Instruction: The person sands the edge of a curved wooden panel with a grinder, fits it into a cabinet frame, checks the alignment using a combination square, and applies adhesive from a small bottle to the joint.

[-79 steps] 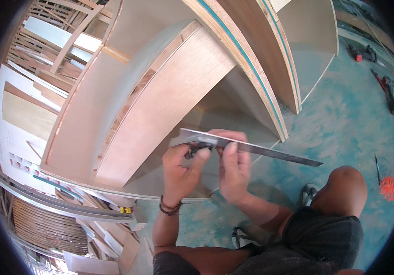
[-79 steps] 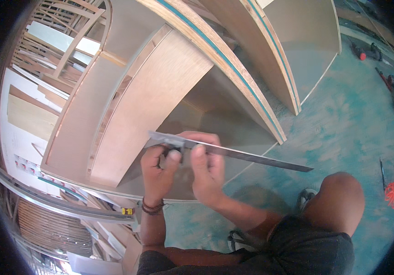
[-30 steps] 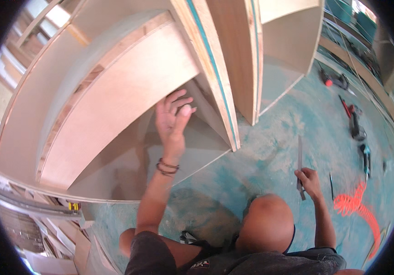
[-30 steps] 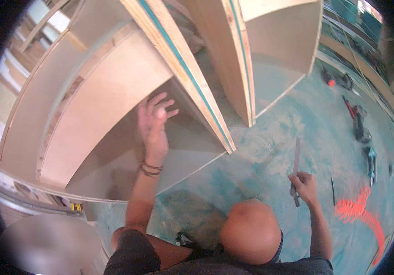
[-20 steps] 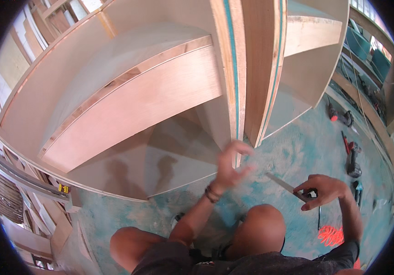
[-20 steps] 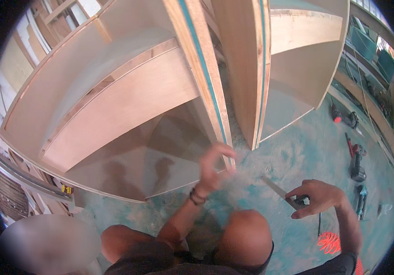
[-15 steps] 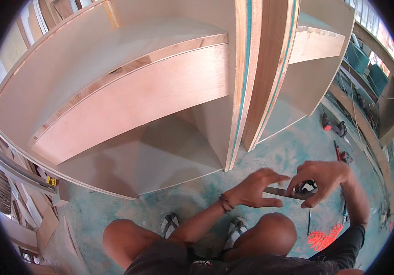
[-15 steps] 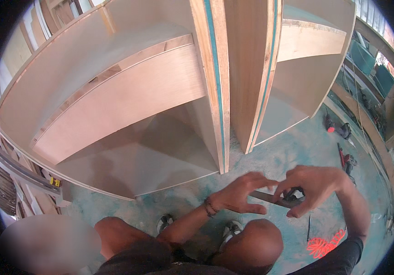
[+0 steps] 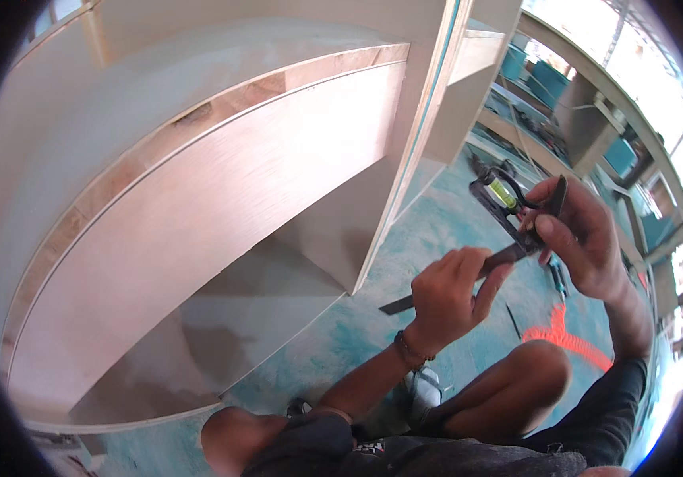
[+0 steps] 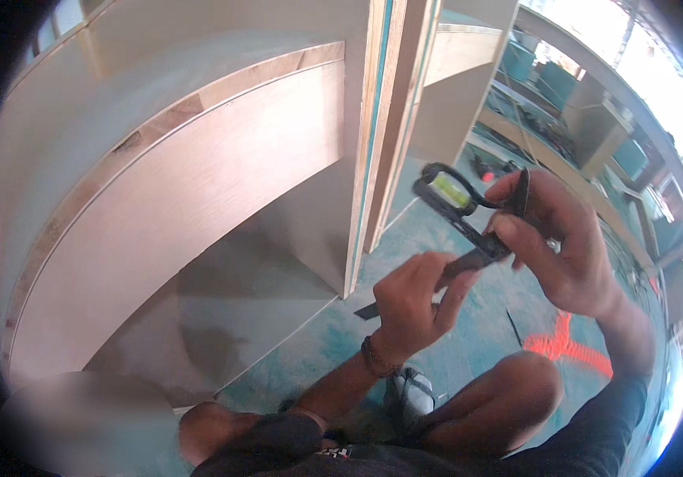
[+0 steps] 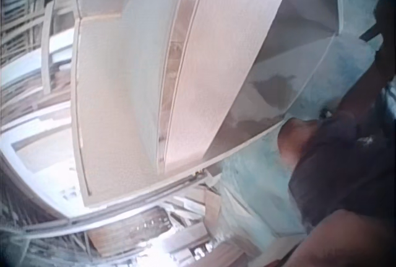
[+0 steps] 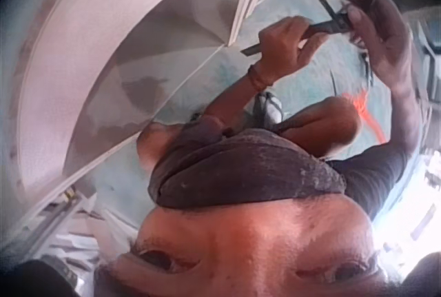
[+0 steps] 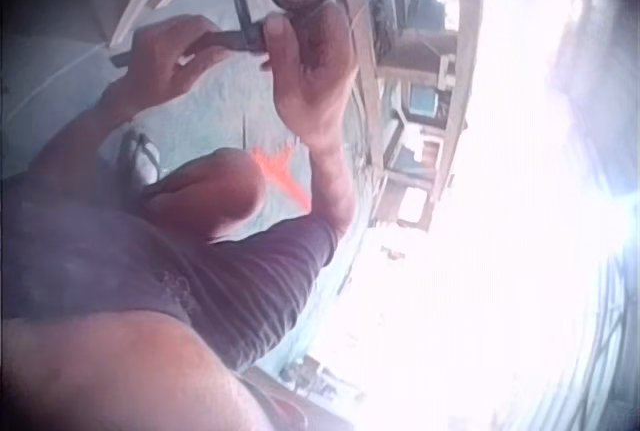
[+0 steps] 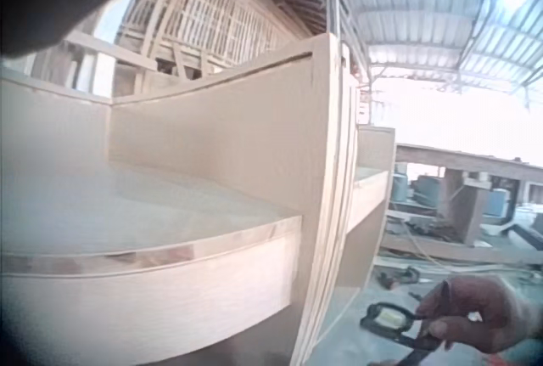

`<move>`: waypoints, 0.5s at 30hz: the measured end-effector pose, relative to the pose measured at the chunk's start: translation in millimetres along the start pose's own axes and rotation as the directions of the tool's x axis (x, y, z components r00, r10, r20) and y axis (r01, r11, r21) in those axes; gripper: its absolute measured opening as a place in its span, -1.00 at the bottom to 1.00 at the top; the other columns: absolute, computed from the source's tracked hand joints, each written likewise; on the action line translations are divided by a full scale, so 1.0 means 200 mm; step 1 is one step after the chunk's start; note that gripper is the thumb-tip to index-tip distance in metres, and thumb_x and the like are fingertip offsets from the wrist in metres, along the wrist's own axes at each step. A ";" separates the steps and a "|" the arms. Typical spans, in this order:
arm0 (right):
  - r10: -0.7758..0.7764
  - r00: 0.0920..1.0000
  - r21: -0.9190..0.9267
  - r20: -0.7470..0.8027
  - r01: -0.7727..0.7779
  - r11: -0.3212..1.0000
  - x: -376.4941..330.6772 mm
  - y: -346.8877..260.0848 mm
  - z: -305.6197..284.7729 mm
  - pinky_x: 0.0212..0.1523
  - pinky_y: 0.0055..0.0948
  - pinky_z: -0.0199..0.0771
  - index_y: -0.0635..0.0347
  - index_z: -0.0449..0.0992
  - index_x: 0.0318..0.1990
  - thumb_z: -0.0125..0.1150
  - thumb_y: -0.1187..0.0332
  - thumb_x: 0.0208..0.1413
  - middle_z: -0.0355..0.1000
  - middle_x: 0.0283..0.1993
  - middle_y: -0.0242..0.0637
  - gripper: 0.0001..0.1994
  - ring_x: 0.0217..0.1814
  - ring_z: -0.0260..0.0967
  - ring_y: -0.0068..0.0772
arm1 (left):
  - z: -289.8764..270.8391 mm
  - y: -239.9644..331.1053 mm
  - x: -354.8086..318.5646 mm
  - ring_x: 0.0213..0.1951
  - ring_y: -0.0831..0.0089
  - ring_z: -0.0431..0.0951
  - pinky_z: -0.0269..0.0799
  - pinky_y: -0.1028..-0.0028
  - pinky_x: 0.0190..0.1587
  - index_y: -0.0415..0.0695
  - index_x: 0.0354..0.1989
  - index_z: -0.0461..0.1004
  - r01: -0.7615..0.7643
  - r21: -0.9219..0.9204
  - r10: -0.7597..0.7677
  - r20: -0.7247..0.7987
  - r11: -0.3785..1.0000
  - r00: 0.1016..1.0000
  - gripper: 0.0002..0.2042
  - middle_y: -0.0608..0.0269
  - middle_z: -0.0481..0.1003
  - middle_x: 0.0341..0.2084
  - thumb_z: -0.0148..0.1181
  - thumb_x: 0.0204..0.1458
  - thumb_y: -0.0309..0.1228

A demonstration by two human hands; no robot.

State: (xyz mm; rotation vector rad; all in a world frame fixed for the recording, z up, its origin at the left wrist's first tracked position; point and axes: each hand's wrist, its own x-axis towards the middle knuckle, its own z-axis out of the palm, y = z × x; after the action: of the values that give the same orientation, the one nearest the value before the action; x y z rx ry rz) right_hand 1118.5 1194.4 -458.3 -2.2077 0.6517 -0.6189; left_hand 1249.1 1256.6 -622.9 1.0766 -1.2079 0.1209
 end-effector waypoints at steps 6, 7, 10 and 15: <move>-0.336 0.919 -0.362 -0.205 0.247 0.899 0.11 -0.43 0.01 -0.48 -0.61 0.43 0.28 0.49 0.00 0.17 0.35 0.33 0.49 -0.38 -0.38 -0.79 -0.47 0.41 -0.66 | -0.14 -0.12 0.06 0.04 0.34 0.38 0.33 0.24 0.05 -0.26 0.19 0.15 -0.095 -0.376 -0.167 -0.606 0.922 0.778 -0.43 0.07 0.32 0.02 0.33 0.10 -0.41; -0.361 0.911 -0.421 -0.199 0.253 0.871 0.16 -0.49 0.01 -0.49 -0.60 0.42 0.27 0.50 0.00 0.18 0.30 0.33 0.49 -0.40 -0.37 -0.76 -0.50 0.40 -0.64 | -0.21 -0.14 0.10 0.11 0.31 0.33 0.31 0.20 0.14 -0.27 0.28 0.06 -0.123 -0.427 -0.224 -0.674 0.896 0.704 -0.33 0.04 0.27 0.10 0.35 0.08 -0.43; -0.375 0.924 -0.501 -0.071 0.292 0.815 0.31 -0.61 -0.04 -0.51 -0.71 0.38 0.22 0.47 0.13 0.14 0.24 0.38 0.49 -0.36 -0.46 -0.69 -0.51 0.38 -0.75 | -0.36 -0.18 0.22 0.22 0.25 0.29 0.26 0.19 0.25 -0.30 0.36 0.01 -0.220 -0.502 -0.217 -0.673 0.837 0.707 -0.25 0.00 0.24 0.21 0.35 0.07 -0.46; -0.413 0.911 -0.590 -0.013 0.327 0.738 0.48 -0.66 0.03 -0.52 -0.66 0.42 0.21 0.48 0.12 0.17 0.25 0.37 0.51 -0.38 -0.44 -0.70 -0.51 0.39 -0.74 | -0.44 -0.15 0.32 0.27 0.31 0.31 0.24 0.23 0.30 -0.32 0.35 0.13 -0.126 -0.638 -0.303 -0.519 0.760 0.799 -0.33 0.00 0.26 0.28 0.35 0.14 -0.41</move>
State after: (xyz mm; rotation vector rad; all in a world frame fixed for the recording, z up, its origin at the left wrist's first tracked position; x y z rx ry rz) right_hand 1228.8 1218.6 -340.0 -2.9355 0.5104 -0.8775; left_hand 1353.1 1276.5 -586.2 0.4062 -0.5226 -0.0436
